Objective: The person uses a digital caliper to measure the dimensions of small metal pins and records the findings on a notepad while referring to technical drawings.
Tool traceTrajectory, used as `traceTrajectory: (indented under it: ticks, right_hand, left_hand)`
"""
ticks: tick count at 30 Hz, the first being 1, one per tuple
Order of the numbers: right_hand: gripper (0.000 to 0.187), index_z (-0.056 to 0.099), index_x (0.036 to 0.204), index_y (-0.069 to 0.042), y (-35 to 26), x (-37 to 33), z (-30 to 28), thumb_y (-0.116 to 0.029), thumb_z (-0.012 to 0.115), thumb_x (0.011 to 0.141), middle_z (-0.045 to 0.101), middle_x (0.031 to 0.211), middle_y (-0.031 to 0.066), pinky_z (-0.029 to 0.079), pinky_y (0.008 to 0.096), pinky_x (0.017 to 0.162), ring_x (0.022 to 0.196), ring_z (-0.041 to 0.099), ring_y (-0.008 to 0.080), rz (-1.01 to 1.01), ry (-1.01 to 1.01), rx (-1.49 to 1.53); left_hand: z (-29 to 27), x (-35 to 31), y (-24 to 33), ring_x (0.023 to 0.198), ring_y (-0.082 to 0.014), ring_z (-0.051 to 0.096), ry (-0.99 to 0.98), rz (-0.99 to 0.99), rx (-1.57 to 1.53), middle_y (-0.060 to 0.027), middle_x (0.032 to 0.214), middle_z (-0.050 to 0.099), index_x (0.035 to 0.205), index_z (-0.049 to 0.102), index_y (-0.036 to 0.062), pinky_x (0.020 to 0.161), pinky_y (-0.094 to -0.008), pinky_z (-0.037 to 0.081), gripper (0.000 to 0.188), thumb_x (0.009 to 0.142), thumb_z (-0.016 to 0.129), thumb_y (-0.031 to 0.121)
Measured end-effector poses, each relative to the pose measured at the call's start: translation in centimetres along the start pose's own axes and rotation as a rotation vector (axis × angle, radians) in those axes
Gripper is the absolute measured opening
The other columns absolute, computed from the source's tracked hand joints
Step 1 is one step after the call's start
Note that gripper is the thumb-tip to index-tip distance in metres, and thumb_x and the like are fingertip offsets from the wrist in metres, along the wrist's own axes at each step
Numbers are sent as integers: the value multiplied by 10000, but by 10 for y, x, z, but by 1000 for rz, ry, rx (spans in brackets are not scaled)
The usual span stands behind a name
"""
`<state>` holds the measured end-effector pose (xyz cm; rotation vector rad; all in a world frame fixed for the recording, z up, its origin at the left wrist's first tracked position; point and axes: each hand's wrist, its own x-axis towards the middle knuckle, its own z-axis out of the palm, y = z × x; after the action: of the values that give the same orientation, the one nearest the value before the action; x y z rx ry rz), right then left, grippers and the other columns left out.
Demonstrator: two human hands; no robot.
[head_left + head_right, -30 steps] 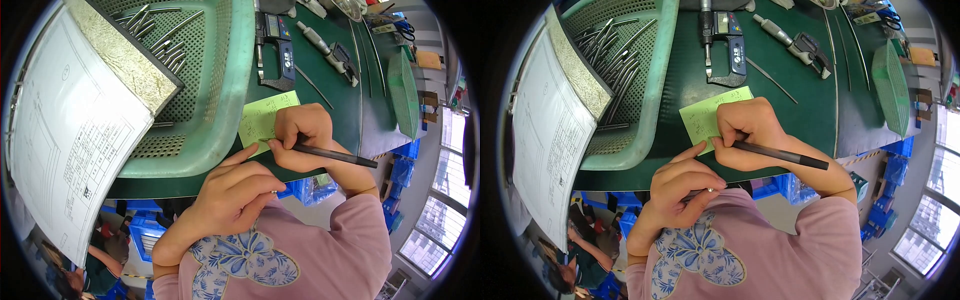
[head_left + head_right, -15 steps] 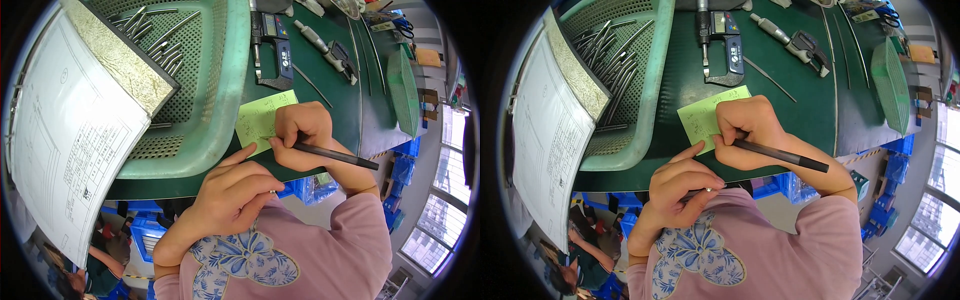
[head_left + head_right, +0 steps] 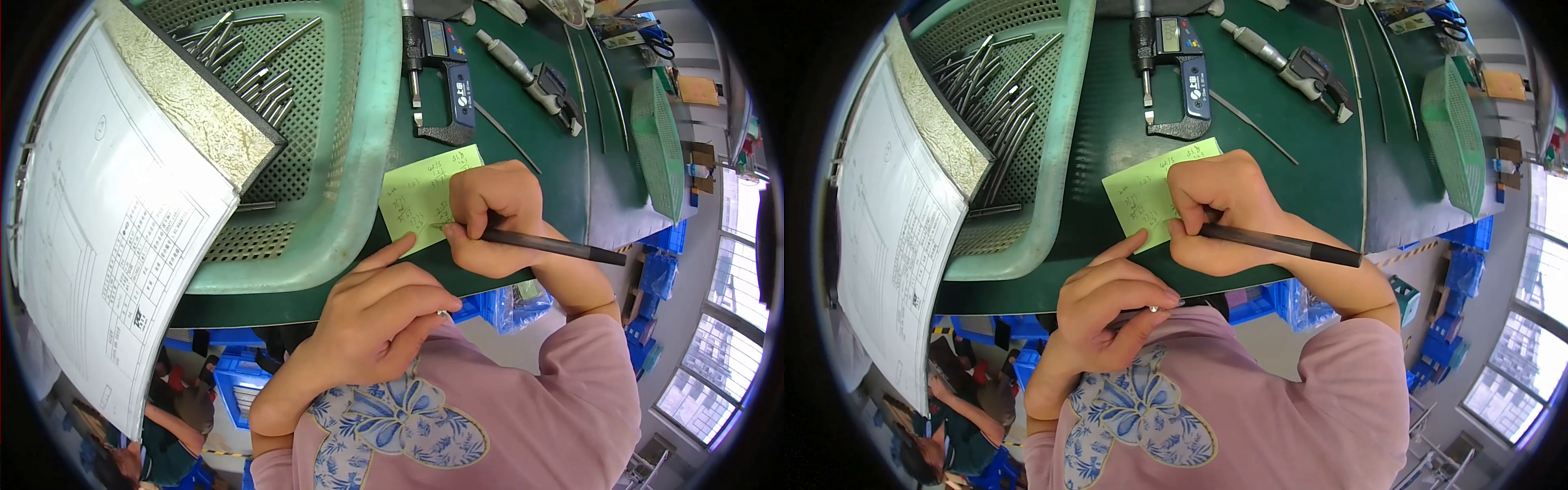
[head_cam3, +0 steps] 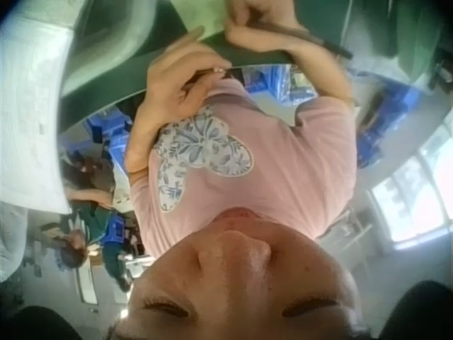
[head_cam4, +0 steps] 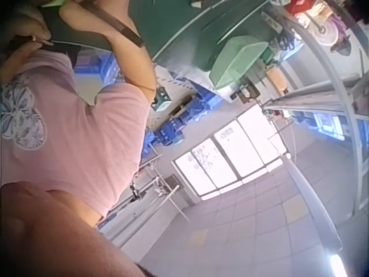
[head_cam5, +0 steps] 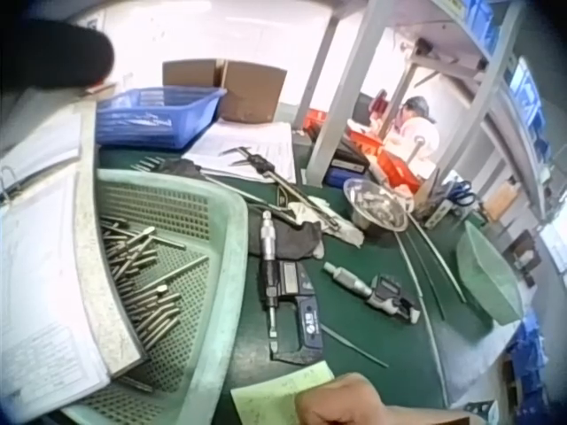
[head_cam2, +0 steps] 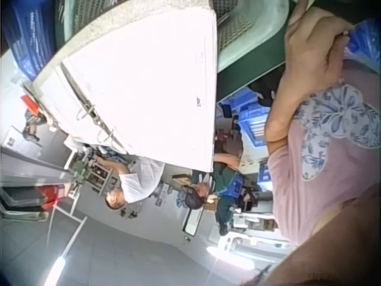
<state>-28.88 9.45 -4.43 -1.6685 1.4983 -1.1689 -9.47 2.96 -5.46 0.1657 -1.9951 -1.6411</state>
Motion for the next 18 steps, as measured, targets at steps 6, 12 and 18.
traceTrajectory:
  ticks: [6,12,18]
  right_hand:
    - [300,360,549,-103,1,0,-1,73,601,582,414,502,3,288,253,394,405,430,146,3,-9,9]
    - [294,368,560,-96,1,0,0,76,605,589,424,511,7,283,248,399,413,419,132,15,4,16]
    - [301,391,581,-89,0,0,2,83,635,617,441,525,4,275,238,409,436,408,102,59,41,30]
  left_hand:
    - [-1,1,-1,707,-186,647,-16,15,3,-53,762,672,849,654,45,973,-482,415,173,690,669,-21]
    - [-2,1,-1,710,-189,648,-22,18,9,-54,765,670,849,650,45,974,-485,413,172,689,672,-14]
    - [0,1,1,688,-197,620,5,-3,-6,-29,748,612,876,652,74,966,-461,437,214,684,663,-20]
